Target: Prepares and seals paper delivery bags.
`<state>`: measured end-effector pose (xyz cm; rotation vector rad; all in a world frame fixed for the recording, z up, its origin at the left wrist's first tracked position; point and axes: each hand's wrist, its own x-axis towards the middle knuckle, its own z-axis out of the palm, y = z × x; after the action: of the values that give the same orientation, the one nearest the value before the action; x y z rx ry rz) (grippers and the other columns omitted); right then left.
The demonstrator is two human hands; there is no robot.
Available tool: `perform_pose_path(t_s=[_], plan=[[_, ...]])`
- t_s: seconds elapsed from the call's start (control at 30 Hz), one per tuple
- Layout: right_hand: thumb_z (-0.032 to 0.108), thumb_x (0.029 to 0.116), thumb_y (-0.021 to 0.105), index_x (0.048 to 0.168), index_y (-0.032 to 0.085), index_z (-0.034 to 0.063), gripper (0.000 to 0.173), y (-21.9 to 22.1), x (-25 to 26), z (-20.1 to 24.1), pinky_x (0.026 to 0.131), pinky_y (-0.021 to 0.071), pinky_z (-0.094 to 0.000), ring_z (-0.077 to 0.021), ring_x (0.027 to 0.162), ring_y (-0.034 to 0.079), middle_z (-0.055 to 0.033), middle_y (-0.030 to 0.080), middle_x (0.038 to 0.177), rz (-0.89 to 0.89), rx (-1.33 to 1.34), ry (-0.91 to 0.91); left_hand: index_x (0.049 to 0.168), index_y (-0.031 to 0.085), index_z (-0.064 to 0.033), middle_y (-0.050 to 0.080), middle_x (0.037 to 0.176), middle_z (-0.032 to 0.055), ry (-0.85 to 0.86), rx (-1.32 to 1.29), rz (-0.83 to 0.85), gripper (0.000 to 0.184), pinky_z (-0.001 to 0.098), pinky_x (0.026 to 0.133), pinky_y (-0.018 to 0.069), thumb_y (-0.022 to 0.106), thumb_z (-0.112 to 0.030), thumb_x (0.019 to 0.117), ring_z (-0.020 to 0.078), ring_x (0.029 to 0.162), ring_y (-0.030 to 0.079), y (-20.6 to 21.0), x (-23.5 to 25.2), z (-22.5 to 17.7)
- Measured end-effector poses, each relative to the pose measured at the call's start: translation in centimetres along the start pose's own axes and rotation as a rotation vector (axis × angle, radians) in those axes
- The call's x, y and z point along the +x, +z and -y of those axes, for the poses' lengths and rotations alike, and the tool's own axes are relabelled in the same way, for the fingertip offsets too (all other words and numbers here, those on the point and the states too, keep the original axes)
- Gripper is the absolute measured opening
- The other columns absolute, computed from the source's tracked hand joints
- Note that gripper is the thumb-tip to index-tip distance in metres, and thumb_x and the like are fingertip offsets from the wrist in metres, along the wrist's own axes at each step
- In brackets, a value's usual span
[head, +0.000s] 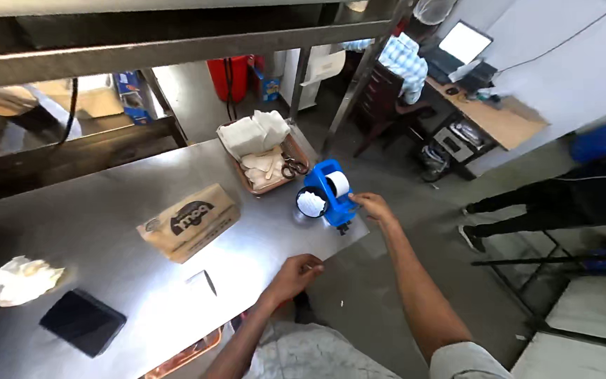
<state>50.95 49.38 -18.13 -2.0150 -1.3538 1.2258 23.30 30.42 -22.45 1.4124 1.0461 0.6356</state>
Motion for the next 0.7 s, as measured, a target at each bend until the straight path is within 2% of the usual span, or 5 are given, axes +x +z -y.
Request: perform_pose_path(t_s=[0.17,0.33,0.47,0.57,0.7], plan=[[0.015,0.0904,0.077,0.092,0.073,-0.0005,0.016,-2.4,-2.5,0.5,0.080,0.0529,-0.0449,-0.0195,0.085,0.063,-0.0115,0.070,0.092,0.009,0.064,-0.135,0.128,0.066,-0.0027,0.071,0.121,0.0108,-0.142,-0.395,-0.057,0.049,0.0393,0.089,0.0593,0.038,-0.040,0.1111,0.0202,0.101,0.071,5.7,10.3,-0.1],[0.016,0.0946,0.073,0.093,0.070,0.0018,0.014,-6.9,-11.0,-4.3,0.071,0.0515,-0.0340,-0.0133,0.075,0.059,-0.0055,0.065,0.083,0.117,0.165,-0.068,0.137,0.061,-0.0040,0.067,0.133,0.0117,-0.102,-0.670,-0.137,0.081,0.0433,0.092,0.0577,0.012,-0.061,0.1070,0.0230,0.110,0.069,8.9,15.3,0.1],[0.019,0.0956,0.073,0.096,0.072,0.0010,0.018,-6.7,-10.0,-9.3,0.070,0.0508,-0.0292,-0.0111,0.076,0.061,-0.0053,0.069,0.087,0.199,0.199,0.122,0.124,0.068,-0.0036,0.073,0.120,0.0099,-0.128,-0.641,-0.338,0.061,0.0402,0.086,0.0597,0.036,-0.053,0.1089,0.0203,0.098,0.072,10.5,16.9,-2.6],[0.018,0.1015,0.065,0.108,0.067,-0.0030,0.022,-5.1,-7.8,-12.1,0.069,0.0590,-0.0317,-0.0149,0.073,0.067,-0.0092,0.070,0.088,0.282,0.217,0.202,0.102,0.077,-0.0042,0.076,0.097,0.0112,-0.190,-0.156,-0.528,0.040,0.0473,0.080,0.0584,0.056,-0.039,0.1058,0.0231,0.084,0.072,10.4,16.8,-5.1],[0.010,0.1008,0.063,0.112,0.065,-0.0053,0.019,-1.4,-8.8,-13.8,0.061,0.0586,-0.0343,-0.0167,0.064,0.066,-0.0107,0.068,0.082,0.264,0.141,0.146,0.108,0.074,-0.0054,0.073,0.110,0.0186,-0.560,0.337,-0.306,0.040,0.0627,0.093,0.0530,0.059,-0.042,0.1012,0.0375,0.109,0.069,7.4,14.5,-8.5]])
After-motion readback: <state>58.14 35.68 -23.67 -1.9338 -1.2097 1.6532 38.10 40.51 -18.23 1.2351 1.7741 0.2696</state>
